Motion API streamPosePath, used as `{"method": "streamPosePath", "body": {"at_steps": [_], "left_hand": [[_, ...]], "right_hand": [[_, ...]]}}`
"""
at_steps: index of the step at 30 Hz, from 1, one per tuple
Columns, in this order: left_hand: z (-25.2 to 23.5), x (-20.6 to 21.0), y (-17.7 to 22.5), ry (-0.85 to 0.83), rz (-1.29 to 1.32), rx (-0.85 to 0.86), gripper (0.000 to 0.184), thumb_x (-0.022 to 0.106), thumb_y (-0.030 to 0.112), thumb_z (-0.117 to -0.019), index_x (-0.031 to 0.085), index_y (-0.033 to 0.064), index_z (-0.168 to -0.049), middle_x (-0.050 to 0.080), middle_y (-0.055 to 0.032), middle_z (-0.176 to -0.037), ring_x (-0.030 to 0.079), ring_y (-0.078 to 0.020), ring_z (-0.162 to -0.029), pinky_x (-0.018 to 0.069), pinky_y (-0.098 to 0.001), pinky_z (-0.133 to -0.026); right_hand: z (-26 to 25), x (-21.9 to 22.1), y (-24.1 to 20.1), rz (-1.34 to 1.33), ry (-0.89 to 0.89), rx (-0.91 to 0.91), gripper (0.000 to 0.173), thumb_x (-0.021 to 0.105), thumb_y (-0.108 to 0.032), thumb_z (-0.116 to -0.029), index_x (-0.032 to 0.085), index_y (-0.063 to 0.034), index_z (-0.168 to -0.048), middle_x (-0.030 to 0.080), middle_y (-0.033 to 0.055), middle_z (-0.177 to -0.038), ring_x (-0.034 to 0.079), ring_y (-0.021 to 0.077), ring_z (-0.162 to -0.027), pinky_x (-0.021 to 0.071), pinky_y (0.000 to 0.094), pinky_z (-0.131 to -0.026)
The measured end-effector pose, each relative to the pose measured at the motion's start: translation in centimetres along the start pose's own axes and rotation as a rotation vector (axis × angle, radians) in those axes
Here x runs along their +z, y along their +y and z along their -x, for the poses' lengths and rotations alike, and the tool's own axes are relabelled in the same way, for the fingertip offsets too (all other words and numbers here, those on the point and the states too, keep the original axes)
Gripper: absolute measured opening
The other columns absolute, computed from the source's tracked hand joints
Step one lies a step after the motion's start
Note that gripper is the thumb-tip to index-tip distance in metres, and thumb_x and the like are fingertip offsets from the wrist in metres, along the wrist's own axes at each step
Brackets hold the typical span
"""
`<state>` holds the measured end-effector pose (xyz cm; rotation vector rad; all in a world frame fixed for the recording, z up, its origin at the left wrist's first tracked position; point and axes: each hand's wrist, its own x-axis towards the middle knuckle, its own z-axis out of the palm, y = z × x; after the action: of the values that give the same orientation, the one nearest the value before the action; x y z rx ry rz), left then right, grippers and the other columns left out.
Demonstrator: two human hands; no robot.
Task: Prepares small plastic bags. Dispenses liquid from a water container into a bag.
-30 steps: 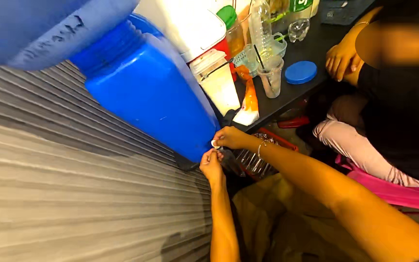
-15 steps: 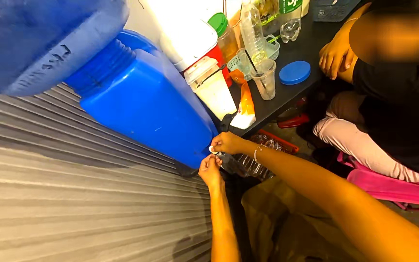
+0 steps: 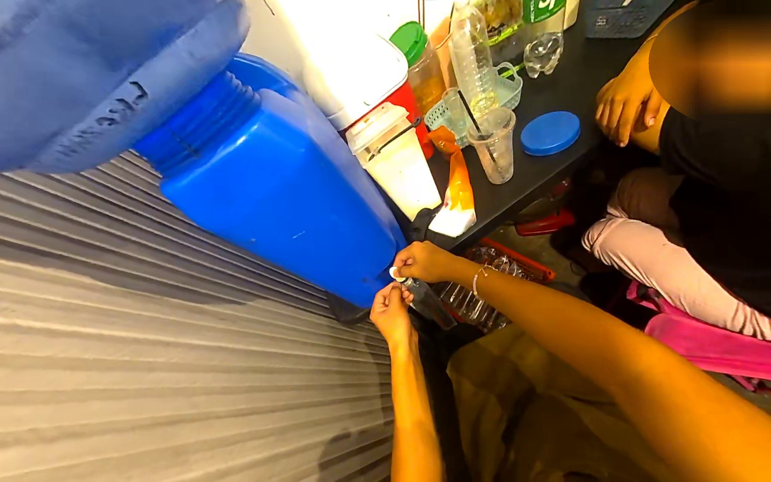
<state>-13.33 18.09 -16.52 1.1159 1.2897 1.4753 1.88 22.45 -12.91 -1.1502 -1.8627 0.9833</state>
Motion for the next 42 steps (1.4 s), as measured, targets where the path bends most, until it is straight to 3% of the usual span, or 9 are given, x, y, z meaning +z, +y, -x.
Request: {"method": "streamPosePath", "body": {"at_steps": [8,15,21,25,28,30,32,35,42], "left_hand": [[0.0,0.0,0.1,-0.002,0.000,-0.012,0.009,0.057,-0.001,-0.1006,0.064,-0.0054,-0.098,0.066,-0.0086,-0.077,0.066,-0.0144,-0.065,0.0602,-0.0299,-0.066],[0.1,0.1,0.2,0.007,-0.019,-0.024,0.008,0.059,0.001,-0.1007,0.064,-0.0056,-0.099,0.066,-0.0090,-0.077,0.066,-0.0145,-0.065,0.0604,-0.0296,-0.067],[0.1,0.0,-0.7,-0.013,-0.036,-0.034,0.010,0.058,0.001,-0.1012,0.064,-0.0069,-0.100,0.066,-0.0093,-0.077,0.066,-0.0147,-0.066,0.0604,-0.0300,-0.067],[0.4,0.1,-1.2,-0.003,-0.020,-0.061,0.010,0.058,-0.001,-0.1008,0.065,-0.0070,-0.098,0.066,-0.0100,-0.076,0.066,-0.0152,-0.065,0.0601,-0.0296,-0.067],[0.3,0.1,-1.7,-0.002,-0.011,-0.058,0.009,0.059,-0.001,-0.1002,0.065,-0.0069,-0.098,0.066,-0.0104,-0.076,0.066,-0.0159,-0.065,0.0603,-0.0306,-0.066],[0.2,0.1,-1.7,-0.004,-0.020,-0.057,0.009,0.059,0.000,-0.1004,0.065,-0.0068,-0.099,0.066,-0.0104,-0.077,0.066,-0.0159,-0.065,0.0604,-0.0311,-0.066],[0.1,0.1,-1.4,0.001,-0.028,-0.064,0.010,0.059,0.001,-0.1006,0.065,-0.0068,-0.099,0.066,-0.0107,-0.077,0.066,-0.0161,-0.066,0.0604,-0.0314,-0.067],[0.1,0.1,-1.3,0.011,-0.018,-0.070,0.010,0.059,0.001,-0.1006,0.065,-0.0076,-0.099,0.066,-0.0113,-0.077,0.066,-0.0166,-0.065,0.0604,-0.0312,-0.066],[0.1,0.3,-1.4,0.015,0.004,-0.086,0.009,0.059,-0.001,-0.1001,0.064,-0.0072,-0.098,0.065,-0.0103,-0.075,0.065,-0.0158,-0.065,0.0600,-0.0308,-0.067]], "right_hand": [[-0.1,0.3,0.4,-0.023,0.032,-0.023,0.023,0.064,-0.020,-0.1003,0.074,0.0003,-0.104,0.072,0.0173,-0.099,0.068,0.0303,-0.093,0.0527,0.0551,-0.087],[-1.3,1.6,-0.8,0.038,0.075,0.309,0.032,0.057,-0.026,-0.1030,0.065,0.0027,-0.090,0.065,0.0207,-0.090,0.065,0.0364,-0.088,0.0507,0.0579,-0.076],[0.0,1.1,-0.3,-0.229,0.200,0.327,0.035,0.063,-0.030,-0.1026,0.068,0.0038,-0.107,0.068,0.0199,-0.097,0.065,0.0315,-0.091,0.0518,0.0534,-0.085],[1.1,1.0,0.1,-0.219,0.151,0.512,0.032,0.056,-0.027,-0.1045,0.066,0.0020,-0.115,0.066,0.0162,-0.092,0.062,0.0253,-0.075,0.0529,0.0455,-0.071],[1.5,1.2,1.0,-0.113,0.054,0.610,0.043,0.062,-0.038,-0.1023,0.067,0.0028,-0.115,0.066,0.0172,-0.090,0.063,0.0257,-0.071,0.0540,0.0456,-0.068],[1.5,1.3,1.3,-0.019,0.049,0.610,0.048,0.065,-0.043,-0.1000,0.068,0.0040,-0.110,0.068,0.0203,-0.094,0.067,0.0314,-0.079,0.0555,0.0517,-0.075],[1.3,1.3,1.4,0.022,0.065,0.598,0.043,0.068,-0.038,-0.0977,0.070,0.0047,-0.103,0.069,0.0236,-0.099,0.068,0.0380,-0.092,0.0538,0.0596,-0.083],[0.8,1.6,2.1,0.028,0.073,0.533,0.029,0.068,-0.027,-0.0960,0.073,0.0012,-0.101,0.071,0.0209,-0.095,0.069,0.0368,-0.091,0.0537,0.0601,-0.082],[0.5,1.6,0.8,0.098,0.158,0.316,0.026,0.063,-0.023,-0.0977,0.068,0.0022,-0.097,0.068,0.0207,-0.091,0.068,0.0373,-0.091,0.0528,0.0588,-0.079]]}}
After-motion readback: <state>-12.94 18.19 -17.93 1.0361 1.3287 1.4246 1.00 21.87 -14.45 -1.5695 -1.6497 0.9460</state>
